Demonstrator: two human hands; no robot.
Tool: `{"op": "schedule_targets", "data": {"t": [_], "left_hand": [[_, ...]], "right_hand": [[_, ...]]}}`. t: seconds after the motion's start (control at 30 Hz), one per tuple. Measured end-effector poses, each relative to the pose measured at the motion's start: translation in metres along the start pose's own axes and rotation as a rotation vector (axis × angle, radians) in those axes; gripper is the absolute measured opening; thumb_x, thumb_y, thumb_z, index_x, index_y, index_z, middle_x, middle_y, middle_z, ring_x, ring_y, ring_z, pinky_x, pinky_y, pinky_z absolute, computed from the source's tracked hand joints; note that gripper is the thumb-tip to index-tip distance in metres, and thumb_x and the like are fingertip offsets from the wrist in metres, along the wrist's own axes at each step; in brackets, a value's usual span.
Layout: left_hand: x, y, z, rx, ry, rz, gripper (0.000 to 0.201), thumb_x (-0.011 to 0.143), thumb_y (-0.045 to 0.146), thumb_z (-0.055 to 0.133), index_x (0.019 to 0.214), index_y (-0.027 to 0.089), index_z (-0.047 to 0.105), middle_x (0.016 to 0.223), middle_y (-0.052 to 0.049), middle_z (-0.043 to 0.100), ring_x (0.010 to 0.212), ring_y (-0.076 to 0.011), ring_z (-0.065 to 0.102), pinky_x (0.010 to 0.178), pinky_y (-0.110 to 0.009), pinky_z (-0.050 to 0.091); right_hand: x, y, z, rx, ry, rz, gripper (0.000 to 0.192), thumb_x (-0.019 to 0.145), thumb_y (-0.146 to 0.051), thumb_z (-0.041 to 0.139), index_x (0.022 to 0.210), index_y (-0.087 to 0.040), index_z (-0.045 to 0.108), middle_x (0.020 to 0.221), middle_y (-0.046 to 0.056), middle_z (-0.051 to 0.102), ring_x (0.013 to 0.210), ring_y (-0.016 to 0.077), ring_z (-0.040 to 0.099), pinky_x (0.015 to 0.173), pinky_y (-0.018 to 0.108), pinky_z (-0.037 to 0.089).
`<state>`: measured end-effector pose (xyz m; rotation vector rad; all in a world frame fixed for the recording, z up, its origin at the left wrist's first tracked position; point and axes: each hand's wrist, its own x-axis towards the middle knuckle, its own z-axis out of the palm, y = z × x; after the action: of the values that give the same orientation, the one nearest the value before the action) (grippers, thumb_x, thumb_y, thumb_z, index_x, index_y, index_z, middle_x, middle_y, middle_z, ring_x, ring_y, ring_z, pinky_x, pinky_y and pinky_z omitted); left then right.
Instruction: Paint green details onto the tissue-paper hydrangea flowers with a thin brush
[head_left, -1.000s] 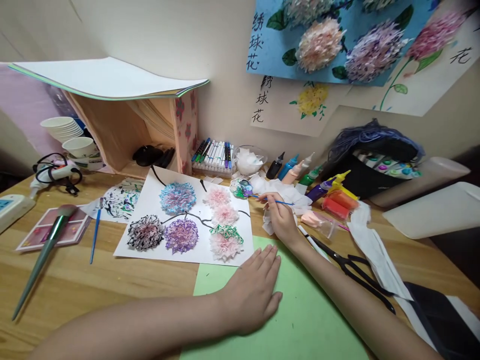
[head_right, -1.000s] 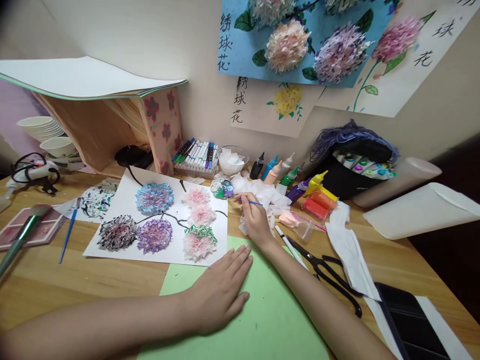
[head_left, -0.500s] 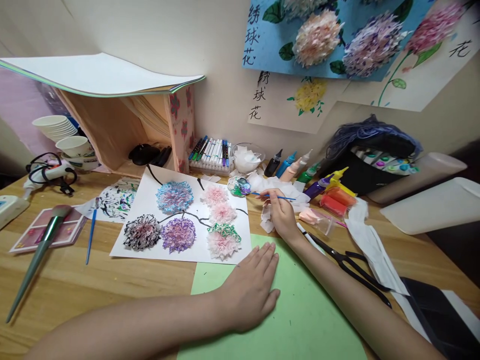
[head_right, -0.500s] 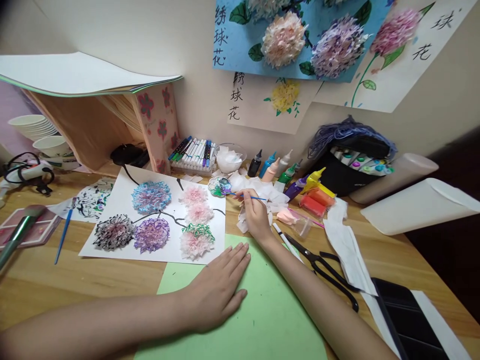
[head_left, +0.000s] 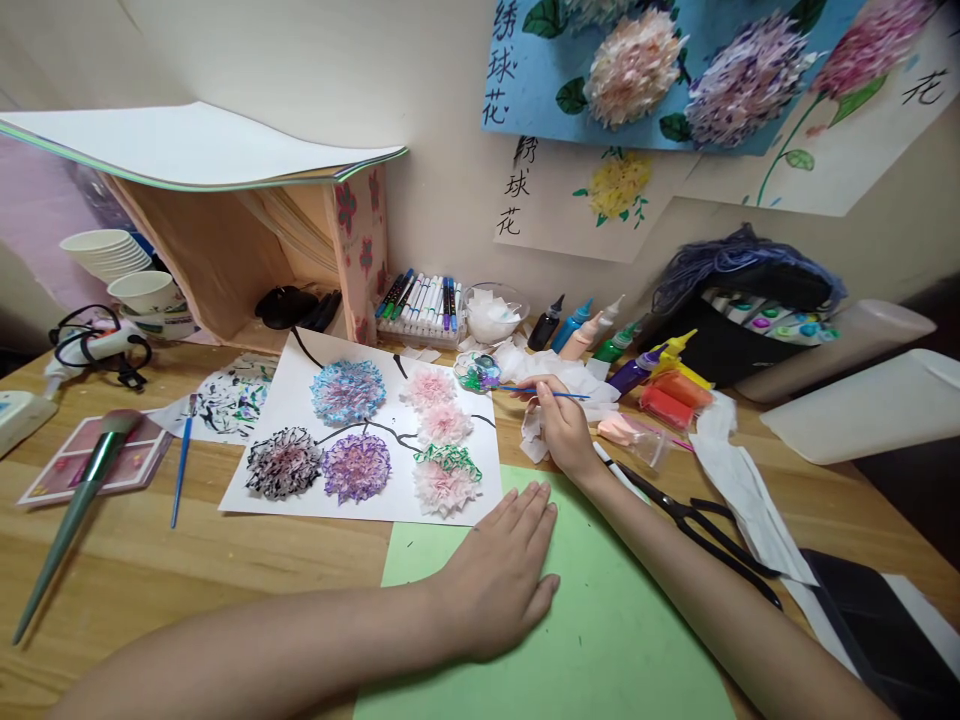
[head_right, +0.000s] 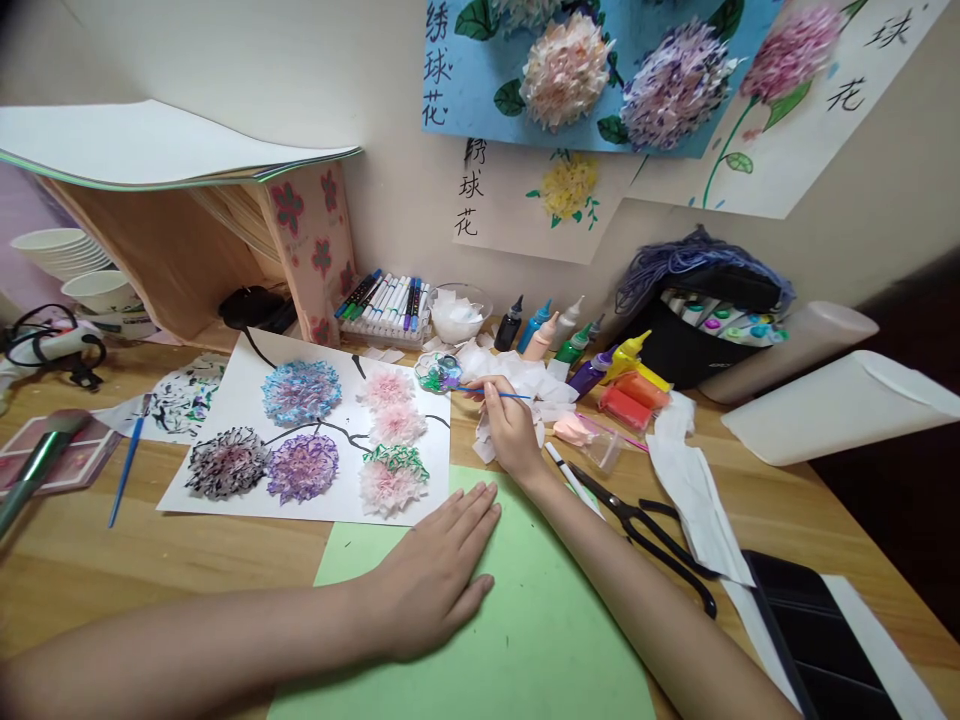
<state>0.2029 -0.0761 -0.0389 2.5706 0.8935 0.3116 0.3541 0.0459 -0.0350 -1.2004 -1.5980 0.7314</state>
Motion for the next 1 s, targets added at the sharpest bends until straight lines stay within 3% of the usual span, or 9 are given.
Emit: {"op": "schedule_targets", "data": {"t": [0.5, 0.67, 0.87, 1.0], "left_hand": [[0.0, 0.0, 0.001, 0.003, 0.015, 0.005, 0.058, 0.098, 0.036, 0.028, 0.145, 0.003, 0.022, 0.154, -0.019, 0.015, 0.143, -0.0257, 0.01, 0.117, -0.039, 0.017], [0.0, 0.0, 0.002, 0.025, 0.018, 0.008, 0.058, 0.098, 0.036, 0.029, 0.145, 0.003, 0.023, 0.154, -0.019, 0.016, 0.143, -0.0257, 0.011, 0.117, -0.039, 0.019], [0.0, 0.001, 0.003, 0.077, 0.041, 0.053, 0.053, 0.099, 0.03, 0.024, 0.142, 0.0, 0.028, 0.153, -0.02, 0.022, 0.143, -0.0263, 0.012, 0.117, -0.038, 0.016], [0.002, 0.002, 0.003, 0.071, 0.028, 0.071, 0.05, 0.099, 0.026, 0.022, 0.141, 0.0, 0.031, 0.151, -0.02, 0.027, 0.142, -0.027, 0.017, 0.117, -0.038, 0.017]], "right_hand": [[-0.002, 0.004, -0.007, -0.028, 0.028, -0.034, 0.025, 0.094, -0.037, 0.037, 0.092, -0.022, 0.057, 0.084, 0.002, 0.064, 0.075, 0.017, 0.056, 0.073, 0.031, 0.043], [0.0, -0.002, -0.006, 0.085, 0.076, -0.043, 0.029, 0.093, -0.039, 0.037, 0.088, -0.021, 0.059, 0.084, 0.004, 0.065, 0.081, 0.0187, 0.06, 0.075, 0.032, 0.045], [-0.026, -0.017, -0.013, 0.513, 0.1, 0.186, 0.018, 0.088, -0.034, 0.048, 0.086, -0.023, 0.061, 0.08, 0.003, 0.065, 0.076, 0.0172, 0.062, 0.067, 0.029, 0.047], [-0.058, -0.019, -0.022, 0.623, 0.033, 0.335, 0.006, 0.08, -0.027, 0.057, 0.079, -0.022, 0.061, 0.076, 0.001, 0.06, 0.069, 0.014, 0.058, 0.063, 0.027, 0.046]]}}
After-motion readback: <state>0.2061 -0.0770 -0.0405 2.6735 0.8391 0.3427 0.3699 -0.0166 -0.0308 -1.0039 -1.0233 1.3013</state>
